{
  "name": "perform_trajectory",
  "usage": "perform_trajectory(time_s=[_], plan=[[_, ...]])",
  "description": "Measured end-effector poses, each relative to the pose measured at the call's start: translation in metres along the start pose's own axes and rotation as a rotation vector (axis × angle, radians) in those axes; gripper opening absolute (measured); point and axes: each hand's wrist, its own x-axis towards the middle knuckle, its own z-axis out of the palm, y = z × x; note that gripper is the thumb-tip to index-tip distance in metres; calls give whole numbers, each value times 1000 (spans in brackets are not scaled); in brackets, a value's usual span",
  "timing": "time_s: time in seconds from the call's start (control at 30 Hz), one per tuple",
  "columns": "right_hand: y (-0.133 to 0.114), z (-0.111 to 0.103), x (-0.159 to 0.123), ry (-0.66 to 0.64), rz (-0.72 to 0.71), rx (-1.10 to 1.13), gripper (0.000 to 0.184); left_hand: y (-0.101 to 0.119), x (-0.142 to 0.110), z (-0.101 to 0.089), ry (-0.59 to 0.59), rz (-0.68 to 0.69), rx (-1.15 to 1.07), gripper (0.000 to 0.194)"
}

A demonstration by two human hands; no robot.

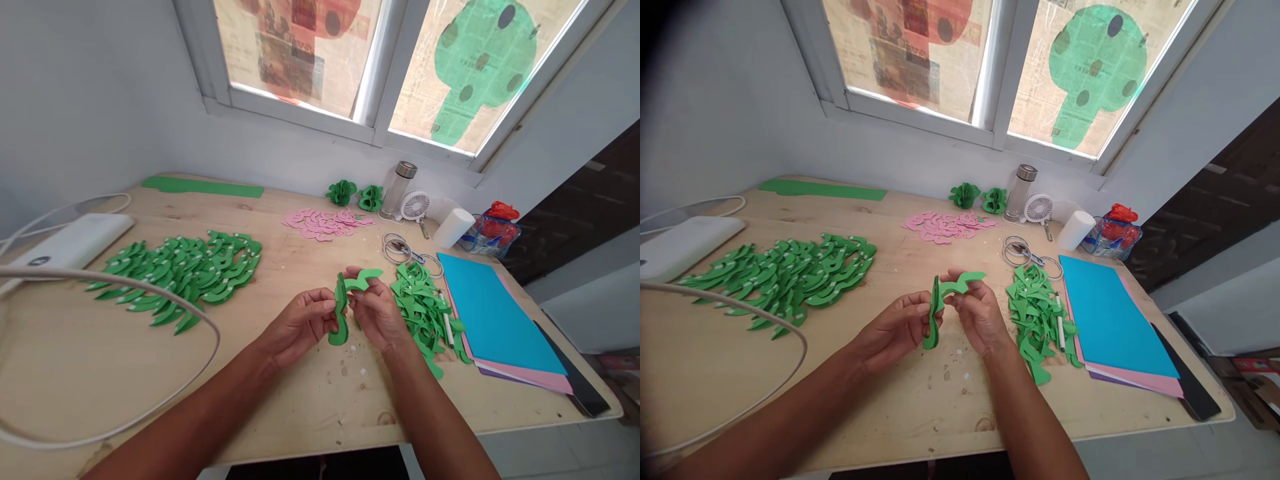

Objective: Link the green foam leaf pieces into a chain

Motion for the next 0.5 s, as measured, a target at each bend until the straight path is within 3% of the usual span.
perform_trajectory(time_s=[0.5], plan=[[-5,1,-4,-128,-23,23,22,4,-3,6,-50,1,-21,11]])
